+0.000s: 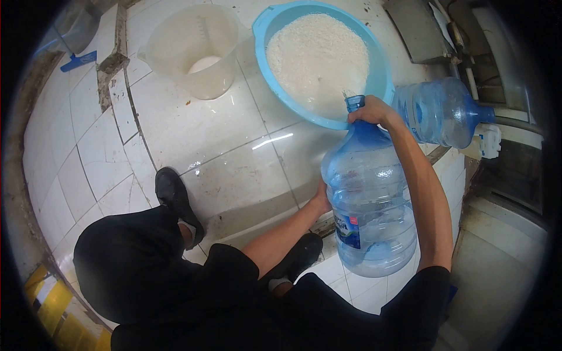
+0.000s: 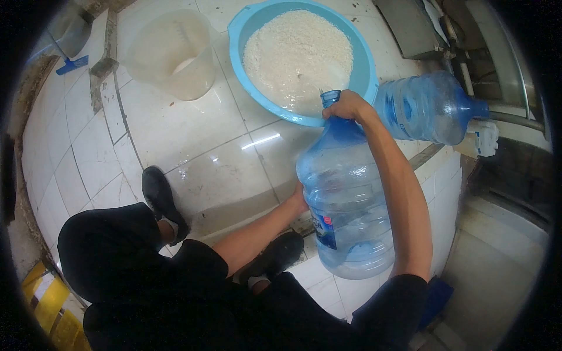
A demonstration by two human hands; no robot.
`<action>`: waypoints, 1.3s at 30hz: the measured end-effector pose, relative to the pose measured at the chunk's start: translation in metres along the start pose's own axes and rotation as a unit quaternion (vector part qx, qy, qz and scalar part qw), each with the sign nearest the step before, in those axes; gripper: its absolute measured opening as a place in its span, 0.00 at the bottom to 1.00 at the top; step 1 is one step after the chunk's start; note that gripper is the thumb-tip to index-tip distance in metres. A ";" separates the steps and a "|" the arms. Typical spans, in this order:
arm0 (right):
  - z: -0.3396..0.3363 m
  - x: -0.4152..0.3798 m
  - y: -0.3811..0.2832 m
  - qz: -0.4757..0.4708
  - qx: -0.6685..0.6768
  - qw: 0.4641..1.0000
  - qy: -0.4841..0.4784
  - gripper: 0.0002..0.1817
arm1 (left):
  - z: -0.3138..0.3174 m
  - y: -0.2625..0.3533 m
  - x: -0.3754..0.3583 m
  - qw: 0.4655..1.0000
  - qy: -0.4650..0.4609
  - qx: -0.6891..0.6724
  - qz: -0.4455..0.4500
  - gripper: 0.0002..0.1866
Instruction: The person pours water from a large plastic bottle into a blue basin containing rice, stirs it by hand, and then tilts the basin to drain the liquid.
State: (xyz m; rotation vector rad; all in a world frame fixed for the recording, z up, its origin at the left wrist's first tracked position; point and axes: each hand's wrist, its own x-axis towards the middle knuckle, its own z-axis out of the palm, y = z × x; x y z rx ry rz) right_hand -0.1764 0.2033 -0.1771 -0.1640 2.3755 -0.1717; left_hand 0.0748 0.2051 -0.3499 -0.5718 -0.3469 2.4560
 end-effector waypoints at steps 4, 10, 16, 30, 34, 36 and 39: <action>0.001 0.003 0.002 0.000 -0.009 1.000 0.006 0.25 | -0.001 -0.001 0.000 1.000 0.009 0.014 0.006 0.43; 0.000 0.007 0.002 -0.003 -0.033 0.999 -0.011 0.29 | -0.002 -0.001 -0.001 1.000 0.009 0.015 -0.005 0.44; 0.001 0.002 -0.004 0.002 -0.036 0.999 -0.004 0.28 | 0.003 -0.002 -0.006 0.998 0.031 0.052 -0.018 0.46; 0.006 0.015 0.003 -0.013 -0.073 0.997 -0.014 0.32 | -0.011 0.000 -0.005 0.996 -0.043 0.058 -0.047 0.43; 0.004 0.008 -0.003 -0.009 -0.080 0.997 -0.021 0.32 | -0.022 0.000 0.003 0.998 -0.056 0.030 -0.017 0.43; 0.004 0.008 -0.004 -0.009 -0.079 0.997 -0.018 0.33 | -0.017 0.001 -0.001 0.994 -0.045 -0.058 -0.078 0.43; 0.005 0.009 -0.002 -0.008 -0.080 0.997 -0.013 0.33 | -0.013 0.001 -0.006 0.998 -0.031 0.016 -0.051 0.43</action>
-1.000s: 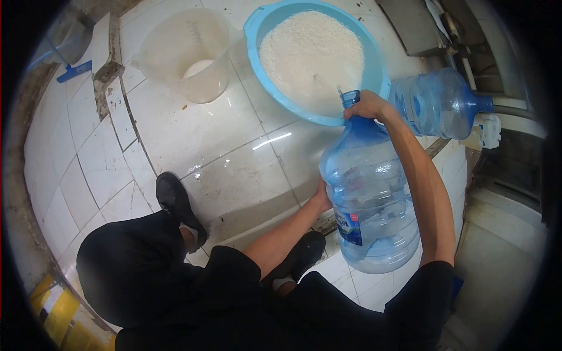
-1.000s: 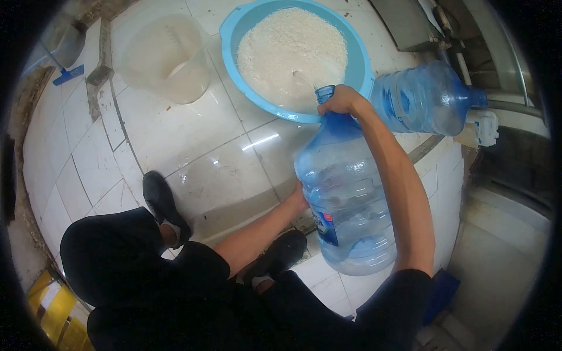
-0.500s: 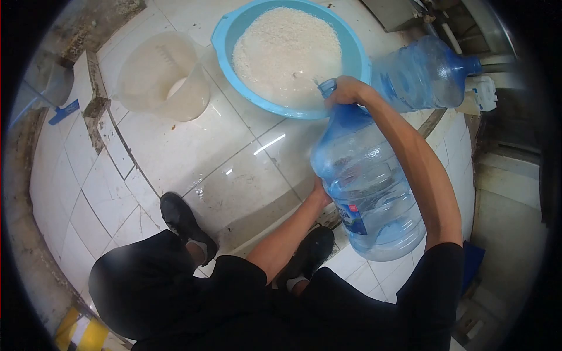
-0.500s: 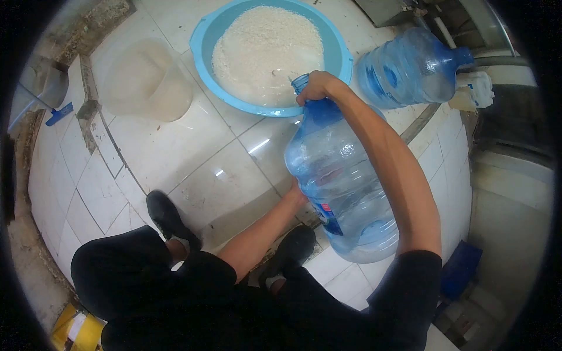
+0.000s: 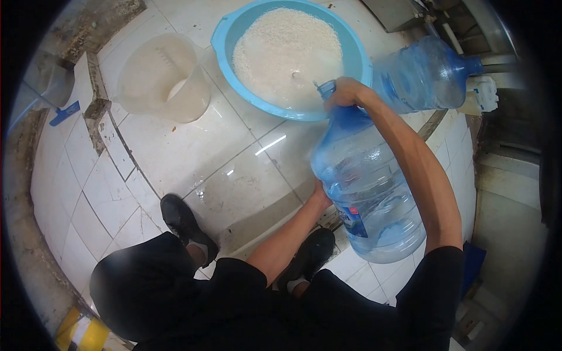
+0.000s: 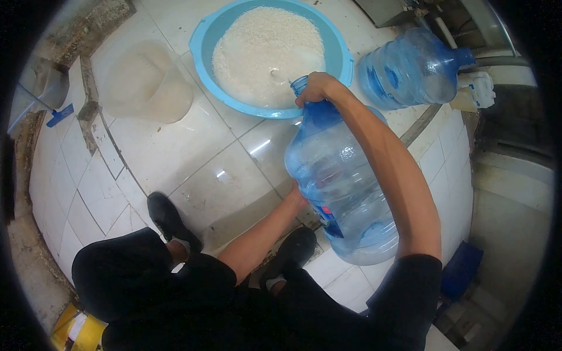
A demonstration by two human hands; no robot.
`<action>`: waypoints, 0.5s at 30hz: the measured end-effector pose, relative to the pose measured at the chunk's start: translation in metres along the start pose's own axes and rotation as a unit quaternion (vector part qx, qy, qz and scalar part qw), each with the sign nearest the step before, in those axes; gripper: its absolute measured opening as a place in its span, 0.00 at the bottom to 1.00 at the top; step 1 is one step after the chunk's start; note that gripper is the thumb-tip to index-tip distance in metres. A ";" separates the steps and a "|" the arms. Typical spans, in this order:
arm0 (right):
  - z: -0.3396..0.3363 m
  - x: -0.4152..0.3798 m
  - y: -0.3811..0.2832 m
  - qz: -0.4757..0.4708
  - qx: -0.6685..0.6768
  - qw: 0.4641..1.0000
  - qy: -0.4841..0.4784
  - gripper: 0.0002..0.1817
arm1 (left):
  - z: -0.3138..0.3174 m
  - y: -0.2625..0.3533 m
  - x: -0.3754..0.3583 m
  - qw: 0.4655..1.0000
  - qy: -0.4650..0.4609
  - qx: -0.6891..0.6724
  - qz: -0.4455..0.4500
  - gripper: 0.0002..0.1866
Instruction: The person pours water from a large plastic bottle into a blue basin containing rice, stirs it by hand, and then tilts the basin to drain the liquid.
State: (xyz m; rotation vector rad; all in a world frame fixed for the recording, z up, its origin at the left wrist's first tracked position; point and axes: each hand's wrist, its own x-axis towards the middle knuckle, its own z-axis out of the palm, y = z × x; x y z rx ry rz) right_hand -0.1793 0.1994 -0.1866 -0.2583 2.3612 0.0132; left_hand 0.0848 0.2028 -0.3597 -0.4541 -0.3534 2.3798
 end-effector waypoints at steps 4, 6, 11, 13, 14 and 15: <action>0.001 0.003 0.002 -0.001 0.010 1.000 -0.008 0.33 | -0.007 0.001 0.003 0.998 -0.058 0.029 -0.012 0.43; 0.002 0.003 0.002 0.001 0.009 1.000 -0.004 0.34 | -0.007 0.000 0.005 0.999 -0.017 -0.026 -0.010 0.43; 0.002 0.005 0.002 -0.012 0.003 1.000 -0.003 0.34 | -0.001 0.002 -0.002 1.000 -0.014 -0.001 -0.010 0.42; 0.002 0.005 0.002 -0.010 -0.003 1.000 -0.006 0.34 | -0.001 0.002 -0.002 1.000 -0.019 0.002 -0.009 0.42; 0.002 0.004 0.002 -0.010 -0.003 1.000 -0.007 0.34 | -0.001 0.001 0.000 1.000 -0.019 0.001 -0.005 0.42; 0.001 0.003 0.001 -0.005 0.004 1.000 -0.010 0.34 | -0.007 -0.001 0.004 1.000 -0.018 0.000 0.000 0.42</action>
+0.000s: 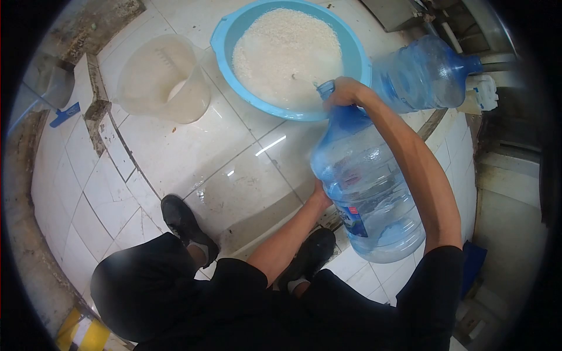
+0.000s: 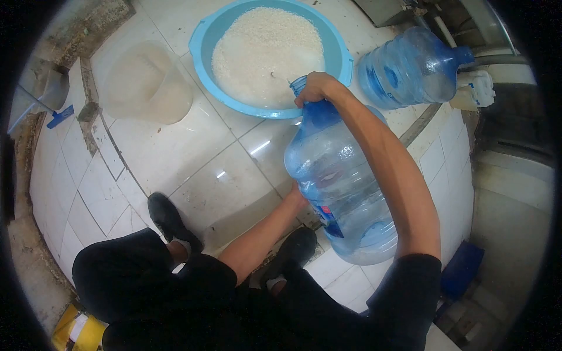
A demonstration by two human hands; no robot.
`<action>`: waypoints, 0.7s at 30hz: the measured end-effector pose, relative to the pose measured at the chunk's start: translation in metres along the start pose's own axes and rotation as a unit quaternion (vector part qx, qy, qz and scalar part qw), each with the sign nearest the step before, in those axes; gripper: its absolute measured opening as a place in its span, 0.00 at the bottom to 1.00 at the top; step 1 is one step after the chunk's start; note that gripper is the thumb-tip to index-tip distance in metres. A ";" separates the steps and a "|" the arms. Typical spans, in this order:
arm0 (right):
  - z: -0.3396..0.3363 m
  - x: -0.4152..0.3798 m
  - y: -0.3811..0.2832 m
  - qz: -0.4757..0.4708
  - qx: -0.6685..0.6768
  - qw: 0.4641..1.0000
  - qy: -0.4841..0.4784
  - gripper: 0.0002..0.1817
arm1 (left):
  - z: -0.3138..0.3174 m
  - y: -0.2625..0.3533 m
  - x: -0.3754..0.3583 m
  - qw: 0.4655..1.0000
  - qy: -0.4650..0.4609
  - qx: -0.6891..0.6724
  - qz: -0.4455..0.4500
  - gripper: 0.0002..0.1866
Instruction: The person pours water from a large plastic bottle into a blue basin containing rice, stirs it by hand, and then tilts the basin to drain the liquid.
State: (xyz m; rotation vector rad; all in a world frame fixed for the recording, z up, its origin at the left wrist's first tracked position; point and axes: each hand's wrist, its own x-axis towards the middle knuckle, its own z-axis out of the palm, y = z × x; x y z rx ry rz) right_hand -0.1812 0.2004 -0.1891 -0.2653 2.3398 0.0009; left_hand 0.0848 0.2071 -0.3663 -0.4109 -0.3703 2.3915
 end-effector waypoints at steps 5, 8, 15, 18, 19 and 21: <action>-0.002 -0.001 -0.005 -0.002 -0.030 1.000 0.004 0.34 | -0.009 0.000 0.000 0.998 -0.029 -0.055 -0.018 0.41; -0.003 -0.004 -0.005 0.005 -0.028 1.000 -0.012 0.34 | -0.010 0.002 0.000 0.999 -0.020 -0.028 -0.020 0.41; -0.005 -0.008 -0.007 0.004 -0.010 1.000 -0.005 0.33 | -0.007 0.001 0.000 0.999 0.012 0.041 -0.011 0.43; -0.006 -0.010 -0.010 0.010 -0.013 1.000 -0.012 0.33 | -0.009 0.001 0.002 0.993 -0.044 0.105 0.017 0.43; -0.006 -0.010 -0.010 0.018 -0.016 1.000 -0.016 0.33 | -0.004 0.001 0.000 0.993 -0.043 0.106 0.016 0.43; -0.006 -0.009 -0.010 0.022 -0.017 0.999 -0.017 0.33 | 0.003 0.001 -0.006 1.000 -0.005 0.026 -0.011 0.42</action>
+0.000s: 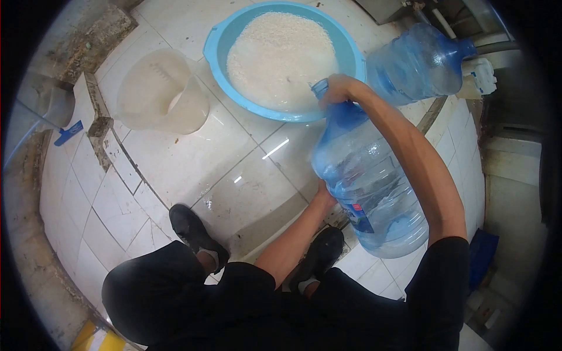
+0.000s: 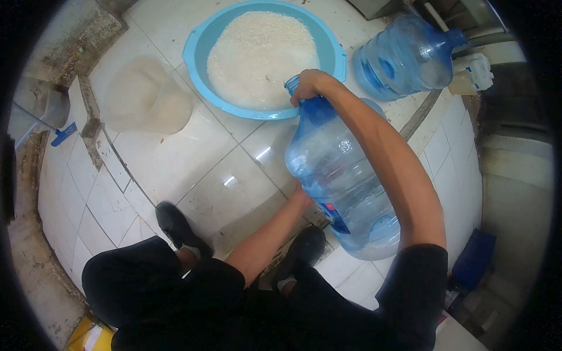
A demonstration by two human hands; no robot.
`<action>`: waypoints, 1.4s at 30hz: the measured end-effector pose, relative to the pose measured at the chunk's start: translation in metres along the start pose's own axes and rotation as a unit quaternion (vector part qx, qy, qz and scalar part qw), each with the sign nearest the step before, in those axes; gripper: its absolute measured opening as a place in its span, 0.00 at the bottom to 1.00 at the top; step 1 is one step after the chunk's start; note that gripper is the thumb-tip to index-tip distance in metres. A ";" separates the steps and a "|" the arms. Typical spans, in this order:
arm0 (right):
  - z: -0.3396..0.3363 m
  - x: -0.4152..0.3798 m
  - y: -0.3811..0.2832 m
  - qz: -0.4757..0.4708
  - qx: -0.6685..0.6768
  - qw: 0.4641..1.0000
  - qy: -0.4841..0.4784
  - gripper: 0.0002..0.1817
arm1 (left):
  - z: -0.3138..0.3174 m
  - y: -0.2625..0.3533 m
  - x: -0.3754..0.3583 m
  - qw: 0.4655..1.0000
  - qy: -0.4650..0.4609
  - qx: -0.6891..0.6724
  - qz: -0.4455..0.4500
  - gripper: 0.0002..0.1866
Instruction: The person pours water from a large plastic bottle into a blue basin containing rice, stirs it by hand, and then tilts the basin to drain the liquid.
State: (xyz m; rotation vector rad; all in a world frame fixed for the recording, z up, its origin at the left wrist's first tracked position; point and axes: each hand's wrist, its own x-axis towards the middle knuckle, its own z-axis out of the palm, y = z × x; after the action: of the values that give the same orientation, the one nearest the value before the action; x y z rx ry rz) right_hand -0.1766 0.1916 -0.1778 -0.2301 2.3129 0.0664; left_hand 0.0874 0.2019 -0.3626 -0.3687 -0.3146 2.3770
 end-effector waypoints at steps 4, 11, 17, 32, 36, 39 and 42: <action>0.003 0.008 0.002 -0.021 -0.025 0.999 0.010 0.33 | -0.004 -0.001 0.004 1.000 0.003 -0.005 0.028 0.42; 0.000 0.004 0.001 -0.022 -0.034 0.999 0.001 0.34 | 0.002 0.001 0.001 0.999 0.032 -0.014 -0.007 0.42; 0.001 0.006 0.002 -0.020 -0.033 0.999 0.001 0.33 | -0.006 0.000 0.006 1.000 0.017 -0.013 0.005 0.44; 0.001 0.006 0.001 -0.003 -0.023 1.000 -0.008 0.34 | -0.016 0.000 0.007 1.000 -0.016 -0.025 0.004 0.44; 0.000 0.006 0.001 -0.013 -0.028 1.000 0.002 0.34 | -0.011 -0.001 0.006 0.999 -0.041 -0.013 0.006 0.44; -0.001 0.005 -0.001 -0.006 -0.027 1.000 0.002 0.34 | -0.011 -0.002 0.010 0.999 -0.016 0.019 0.025 0.44; -0.001 0.004 -0.001 -0.008 -0.025 1.000 -0.001 0.34 | -0.006 -0.002 0.006 1.000 -0.008 -0.015 0.008 0.44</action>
State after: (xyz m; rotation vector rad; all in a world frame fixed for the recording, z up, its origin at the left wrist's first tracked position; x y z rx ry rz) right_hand -0.1800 0.1903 -0.1804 -0.2743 2.3089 0.1170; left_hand 0.0863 0.2088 -0.3685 -0.3683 -0.3551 2.3946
